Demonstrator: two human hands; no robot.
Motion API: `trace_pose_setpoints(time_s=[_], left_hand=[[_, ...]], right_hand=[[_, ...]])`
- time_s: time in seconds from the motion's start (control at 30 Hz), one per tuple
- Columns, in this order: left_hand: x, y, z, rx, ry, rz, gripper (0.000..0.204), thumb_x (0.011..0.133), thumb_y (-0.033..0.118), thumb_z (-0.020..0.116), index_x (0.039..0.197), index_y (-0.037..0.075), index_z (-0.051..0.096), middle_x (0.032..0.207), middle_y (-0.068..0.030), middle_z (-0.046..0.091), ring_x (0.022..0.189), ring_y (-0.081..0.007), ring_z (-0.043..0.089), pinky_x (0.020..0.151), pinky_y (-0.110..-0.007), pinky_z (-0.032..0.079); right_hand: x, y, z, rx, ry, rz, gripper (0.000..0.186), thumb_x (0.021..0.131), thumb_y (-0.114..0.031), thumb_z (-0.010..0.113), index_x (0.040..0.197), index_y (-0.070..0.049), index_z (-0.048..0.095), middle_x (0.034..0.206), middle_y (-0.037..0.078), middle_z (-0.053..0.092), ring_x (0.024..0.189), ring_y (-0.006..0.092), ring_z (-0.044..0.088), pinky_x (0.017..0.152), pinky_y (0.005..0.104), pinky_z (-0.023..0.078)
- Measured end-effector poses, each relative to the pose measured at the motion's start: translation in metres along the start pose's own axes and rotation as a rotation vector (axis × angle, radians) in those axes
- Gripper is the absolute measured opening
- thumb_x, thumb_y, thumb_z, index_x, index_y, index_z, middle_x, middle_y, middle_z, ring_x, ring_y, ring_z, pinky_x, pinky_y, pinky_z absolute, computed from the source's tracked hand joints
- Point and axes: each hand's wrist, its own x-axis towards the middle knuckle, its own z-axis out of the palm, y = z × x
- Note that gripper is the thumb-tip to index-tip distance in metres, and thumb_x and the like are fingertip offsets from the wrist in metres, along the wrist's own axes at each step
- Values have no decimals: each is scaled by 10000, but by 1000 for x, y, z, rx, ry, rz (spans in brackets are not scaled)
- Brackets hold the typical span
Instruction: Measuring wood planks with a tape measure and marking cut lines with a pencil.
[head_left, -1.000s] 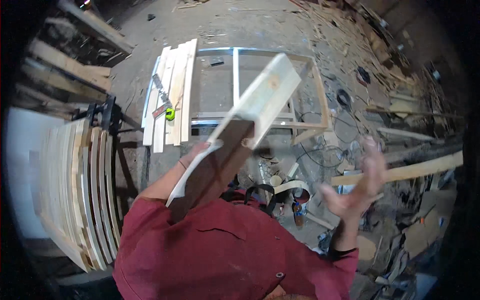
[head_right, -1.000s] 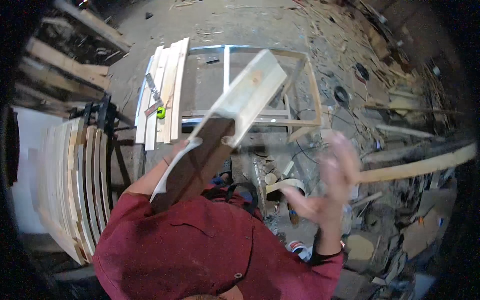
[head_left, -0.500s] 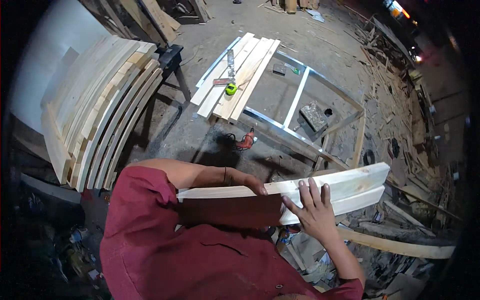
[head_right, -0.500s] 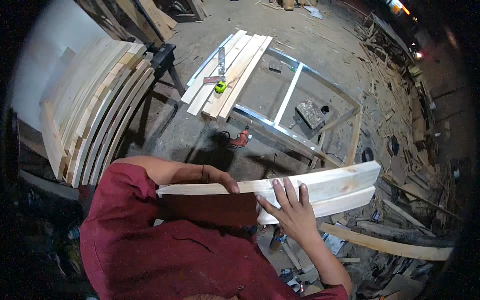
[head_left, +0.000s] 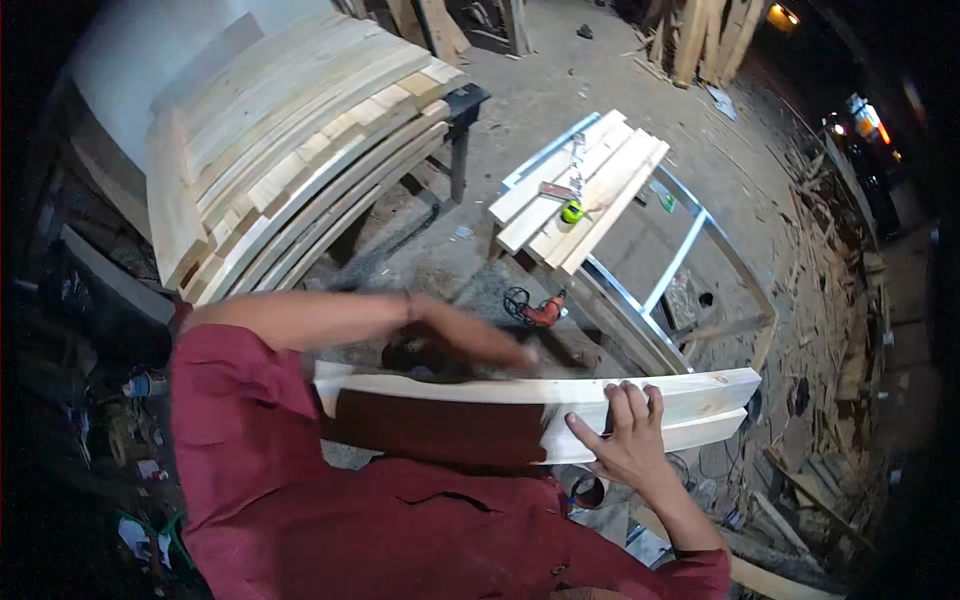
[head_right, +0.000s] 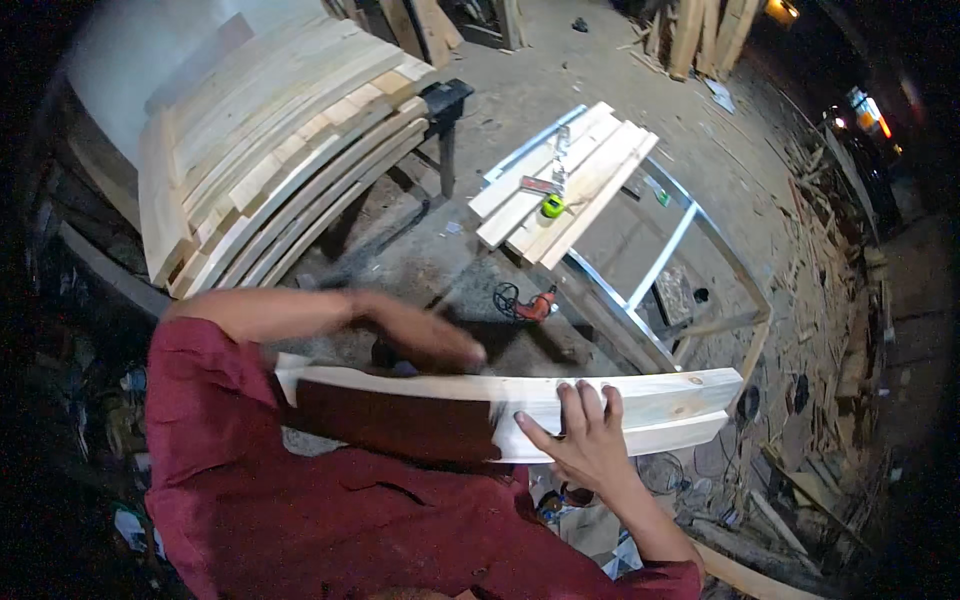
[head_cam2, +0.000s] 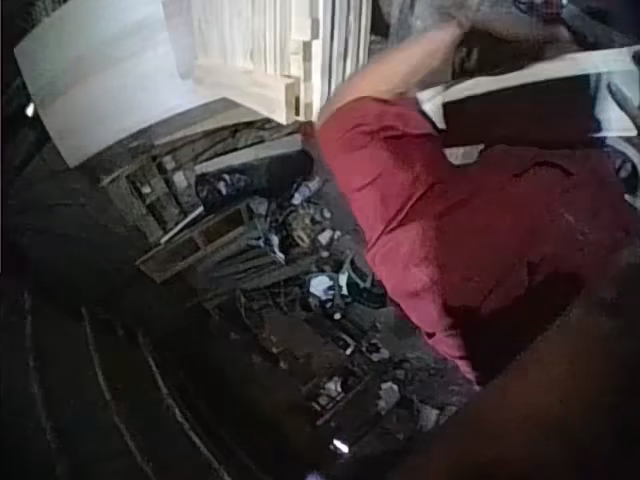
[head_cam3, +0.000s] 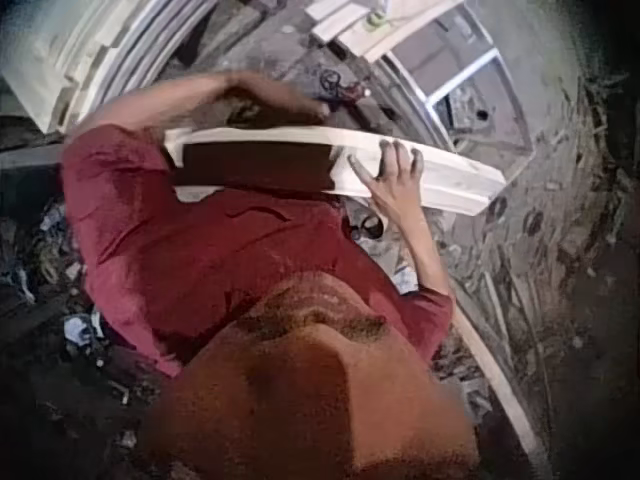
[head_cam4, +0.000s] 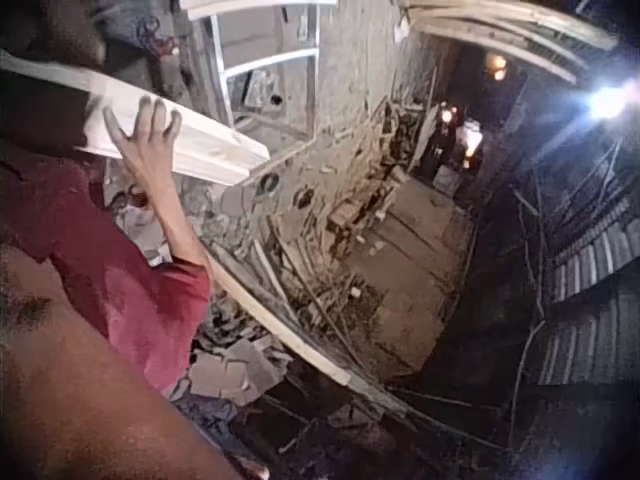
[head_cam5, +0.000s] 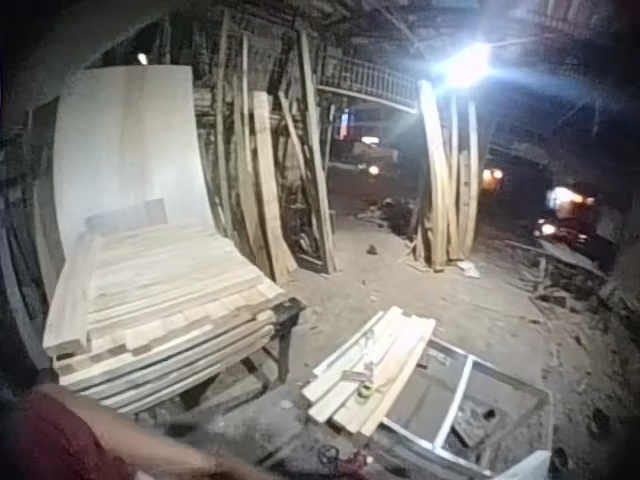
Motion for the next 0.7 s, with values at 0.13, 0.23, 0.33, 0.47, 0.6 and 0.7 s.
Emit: trace_pose_setpoints(time_s=[0.13, 0.23, 0.33, 0.47, 0.6, 0.7], left_hand=[[-206, 9, -100, 515, 674, -104, 620, 1052, 450, 498, 1522, 49, 443, 1460, -239, 531, 1355, -379, 499, 1155, -408, 381], [-380, -61, -155, 737, 1345, -351, 692, 987, 554, 575, 1471, 64, 515, 1448, -203, 562, 1337, -354, 534, 1150, -415, 391], [-549, -189, -184, 799, 1698, -566, 672, 1012, 520, 552, 1458, 19, 510, 1496, -196, 515, 1384, -366, 479, 1159, -430, 377], [-660, -338, -189, 570, 1826, -498, 650, 1033, 507, 521, 1474, 31, 496, 1574, -183, 426, 1449, -373, 400, 1185, -421, 340], [-644, -377, -207, 911, 1543, -830, 683, 1004, 589, 516, 1531, 159, 458, 1631, -142, 354, 1517, -352, 296, 1212, -538, 255], [-642, -376, -204, 763, 1551, -864, 717, 978, 669, 482, 1559, 255, 420, 1663, -95, 311, 1541, -359, 244, 1199, -666, 162]], right_hand=[[65, -13, -8, 39, 114, 88, 837, 557, -266, 805, 1356, -311, 558, 1370, 285, 396, 1288, 481, 397, 1074, 685, 261], [127, -29, -17, -35, 196, 156, 815, 660, -358, 817, 1403, -235, 506, 1395, 326, 369, 1302, 510, 381, 1070, 684, 252], [210, -43, -26, 2, 309, 173, 978, 637, -379, 828, 1509, -196, 425, 1456, 341, 340, 1333, 526, 354, 1091, 679, 239], [349, -73, -54, 110, 322, 255, 1160, 540, -322, 833, 1584, -192, 345, 1486, 340, 315, 1356, 539, 327, 1124, 637, 242], [511, -96, -79, 209, 329, 275, 1089, 584, -362, 813, 1558, -129, 383, 1414, 337, 397, 1317, 499, 397, 1122, 599, 307], [637, -122, -87, 386, 227, 272, 1069, 627, -434, 805, 1565, -144, 384, 1252, 291, 493, 1177, 453, 483, 1057, 559, 394]])
